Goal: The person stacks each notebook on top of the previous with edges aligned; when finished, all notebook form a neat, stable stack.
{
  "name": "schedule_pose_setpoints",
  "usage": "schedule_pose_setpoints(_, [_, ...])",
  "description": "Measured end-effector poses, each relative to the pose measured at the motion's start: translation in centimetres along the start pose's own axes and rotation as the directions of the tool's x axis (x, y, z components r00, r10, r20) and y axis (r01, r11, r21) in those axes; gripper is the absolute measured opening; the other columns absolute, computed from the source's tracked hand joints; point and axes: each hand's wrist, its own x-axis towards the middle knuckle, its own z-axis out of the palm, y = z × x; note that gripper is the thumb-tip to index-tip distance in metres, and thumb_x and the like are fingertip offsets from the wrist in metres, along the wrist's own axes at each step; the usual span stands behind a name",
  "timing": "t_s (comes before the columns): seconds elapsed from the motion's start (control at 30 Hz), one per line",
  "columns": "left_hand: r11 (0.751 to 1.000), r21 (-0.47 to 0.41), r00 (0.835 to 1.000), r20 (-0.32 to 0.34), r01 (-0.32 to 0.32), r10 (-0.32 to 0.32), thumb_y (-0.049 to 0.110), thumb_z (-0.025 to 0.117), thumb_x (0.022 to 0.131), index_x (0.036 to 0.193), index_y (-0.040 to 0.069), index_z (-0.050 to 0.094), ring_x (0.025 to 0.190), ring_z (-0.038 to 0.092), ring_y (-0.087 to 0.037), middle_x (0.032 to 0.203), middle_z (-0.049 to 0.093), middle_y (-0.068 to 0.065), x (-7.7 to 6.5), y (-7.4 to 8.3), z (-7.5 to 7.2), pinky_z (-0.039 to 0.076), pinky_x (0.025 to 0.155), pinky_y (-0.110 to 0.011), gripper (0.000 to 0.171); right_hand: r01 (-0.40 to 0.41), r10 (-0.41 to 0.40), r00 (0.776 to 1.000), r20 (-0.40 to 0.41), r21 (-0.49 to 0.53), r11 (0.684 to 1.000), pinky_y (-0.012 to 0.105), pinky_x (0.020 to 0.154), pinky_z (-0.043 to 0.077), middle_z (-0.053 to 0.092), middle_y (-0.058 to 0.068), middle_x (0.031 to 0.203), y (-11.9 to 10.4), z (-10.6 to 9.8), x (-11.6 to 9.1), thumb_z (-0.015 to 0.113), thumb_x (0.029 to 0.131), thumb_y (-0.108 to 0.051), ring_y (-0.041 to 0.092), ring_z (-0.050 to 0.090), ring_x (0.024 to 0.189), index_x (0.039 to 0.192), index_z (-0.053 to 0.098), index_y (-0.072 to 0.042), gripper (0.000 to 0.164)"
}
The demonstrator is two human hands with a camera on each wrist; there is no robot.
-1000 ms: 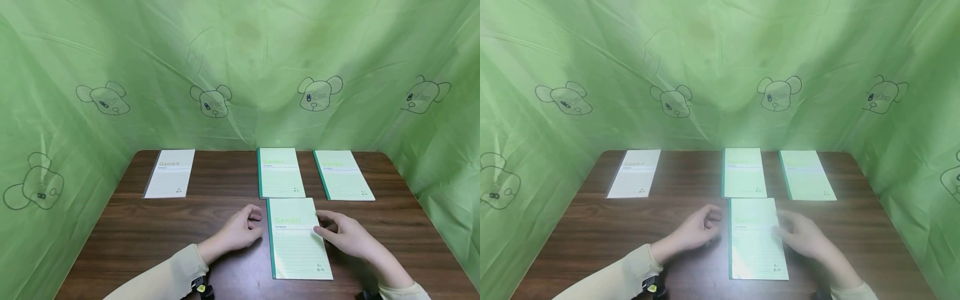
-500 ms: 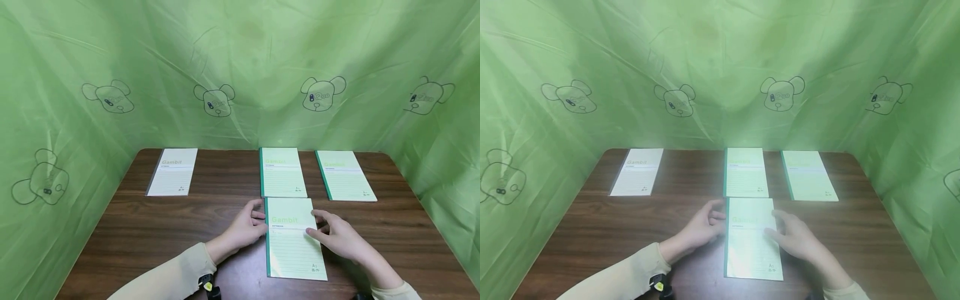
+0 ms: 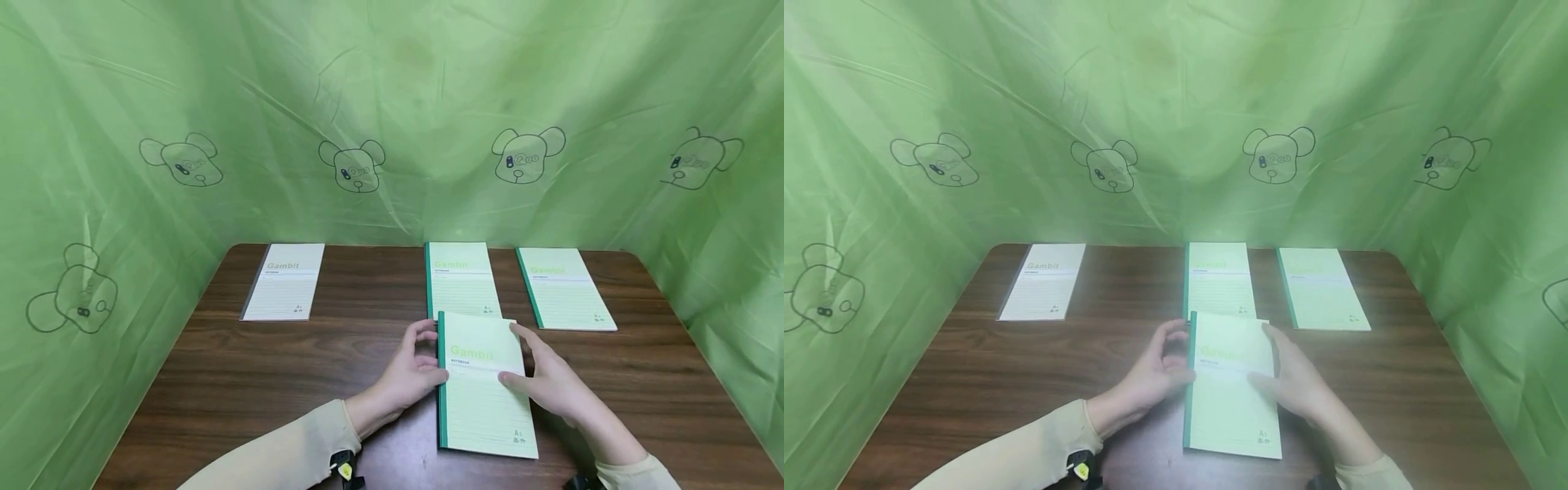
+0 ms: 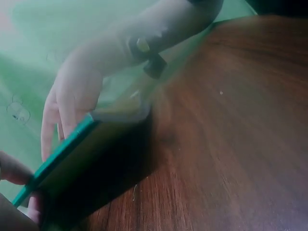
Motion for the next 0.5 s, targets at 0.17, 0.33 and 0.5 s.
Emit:
schedule_pose_setpoints(0.17, [0.999,-0.034,1.0,0.0,0.001,-0.001,-0.016,0.072,0.086,0.154,0.013,0.05,0.092,0.067,-0.02,0.133,0.065,-0.018,-0.1,0.1,-0.2,0.058,0.079,-0.024,0.077,0.039,-0.04,0.999,-0.026,-0.028,0.999,0.044,0.086,0.053,0.058,0.023,0.141,-0.2,0.0,-0.2,0.09,0.093,-0.02,0.032,0.062,0.114,0.166,0.037,-0.006,0.092])
schedule_pose_setpoints(0.33, [0.996,-0.018,0.996,0.004,-0.084,0.084,-0.019,0.067,0.091,0.144,0.01,0.064,0.086,0.07,-0.017,0.122,0.073,-0.018,-0.2,0.6,-0.6,0.059,0.078,-0.024,0.06,0.091,-0.089,0.995,-0.052,0.036,0.995,0.036,0.077,0.055,0.059,0.021,0.135,-0.3,-0.3,-0.5,0.09,0.093,-0.016,0.028,0.067,0.109,0.165,0.04,-0.017,0.088])
schedule_pose_setpoints(0.5, [0.988,0.0,0.987,-0.039,-0.155,0.155,-0.018,0.062,0.095,0.129,0.003,0.075,0.09,0.073,-0.017,0.118,0.076,-0.022,0.4,1.5,-1.3,0.06,0.077,-0.027,0.041,0.153,-0.145,0.987,-0.068,0.117,0.981,0.034,0.078,0.057,0.065,0.024,0.141,-0.5,-0.9,-0.3,0.081,0.101,-0.018,0.029,0.071,0.111,0.165,0.037,-0.027,0.078])
